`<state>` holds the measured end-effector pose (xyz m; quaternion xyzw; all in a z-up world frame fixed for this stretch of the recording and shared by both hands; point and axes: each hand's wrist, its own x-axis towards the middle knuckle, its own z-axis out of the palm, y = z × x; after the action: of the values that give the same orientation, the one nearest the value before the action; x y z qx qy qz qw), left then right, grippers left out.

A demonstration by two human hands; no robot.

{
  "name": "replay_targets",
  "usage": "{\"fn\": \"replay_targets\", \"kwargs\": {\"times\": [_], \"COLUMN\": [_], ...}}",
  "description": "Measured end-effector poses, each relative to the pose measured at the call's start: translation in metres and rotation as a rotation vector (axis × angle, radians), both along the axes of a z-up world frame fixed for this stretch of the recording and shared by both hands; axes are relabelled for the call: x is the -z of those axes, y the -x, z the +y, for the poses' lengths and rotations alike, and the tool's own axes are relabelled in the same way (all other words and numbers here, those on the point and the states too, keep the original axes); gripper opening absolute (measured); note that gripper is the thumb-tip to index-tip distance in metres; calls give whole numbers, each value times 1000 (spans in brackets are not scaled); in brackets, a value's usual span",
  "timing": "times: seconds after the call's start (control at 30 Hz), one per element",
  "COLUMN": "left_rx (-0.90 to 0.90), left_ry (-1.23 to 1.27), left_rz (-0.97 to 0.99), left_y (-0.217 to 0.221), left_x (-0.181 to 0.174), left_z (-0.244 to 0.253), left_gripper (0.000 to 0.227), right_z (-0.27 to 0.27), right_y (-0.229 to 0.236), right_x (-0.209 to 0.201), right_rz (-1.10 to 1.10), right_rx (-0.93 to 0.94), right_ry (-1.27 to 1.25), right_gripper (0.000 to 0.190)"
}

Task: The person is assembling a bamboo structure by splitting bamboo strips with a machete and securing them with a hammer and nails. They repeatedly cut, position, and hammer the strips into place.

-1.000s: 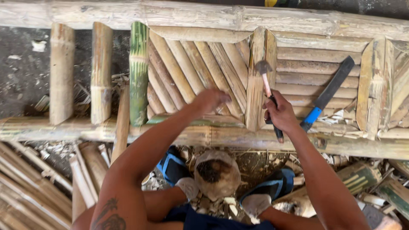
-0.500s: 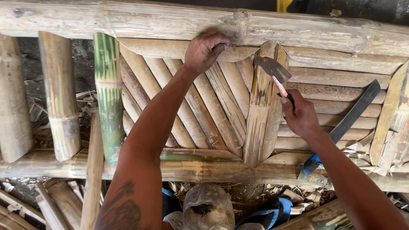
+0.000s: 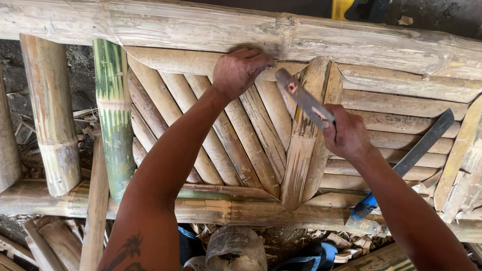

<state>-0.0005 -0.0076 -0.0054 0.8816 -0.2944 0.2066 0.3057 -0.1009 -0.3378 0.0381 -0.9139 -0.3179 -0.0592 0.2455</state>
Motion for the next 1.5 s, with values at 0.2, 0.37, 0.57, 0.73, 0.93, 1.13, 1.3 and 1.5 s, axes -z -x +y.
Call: {"fn": "replay_targets", "kwargs": {"times": [0.2, 0.37, 0.57, 0.73, 0.93, 1.13, 1.3, 1.5], "left_rx": [-33, 4, -5, -7, -20, -1, 13, -17], "left_ry": [-118, -92, -112, -92, -95, -51, -27, 54], "left_rz": [9, -52, -36, -51, -18, -76, -149, 29], "left_y": [-3, -6, -6, -5, 0, -8, -5, -7], "left_x": [14, 28, 30, 25, 20, 21, 19, 19], "left_z": [-3, -2, -2, -1, -3, -2, -2, 2], "left_gripper": [13, 16, 20, 19, 20, 16, 16, 16], "right_z": [7, 7, 5, 2, -3, -4, -4, -8], "right_y": [-18, -13, -9, -10, -16, -37, -34, -36], "right_x": [17, 18, 17, 22, 24, 14, 15, 14], "right_rz": [48, -115, 26, 78, -38, -237, -118, -132], "right_rx": [-28, -129, -53, 62, -91, -281, -97, -200], "right_ry": [183, 113, 315, 469, 353, -4, 293, 249], "right_gripper": [30, 35, 24, 22, 23, 25, 20, 26]}}
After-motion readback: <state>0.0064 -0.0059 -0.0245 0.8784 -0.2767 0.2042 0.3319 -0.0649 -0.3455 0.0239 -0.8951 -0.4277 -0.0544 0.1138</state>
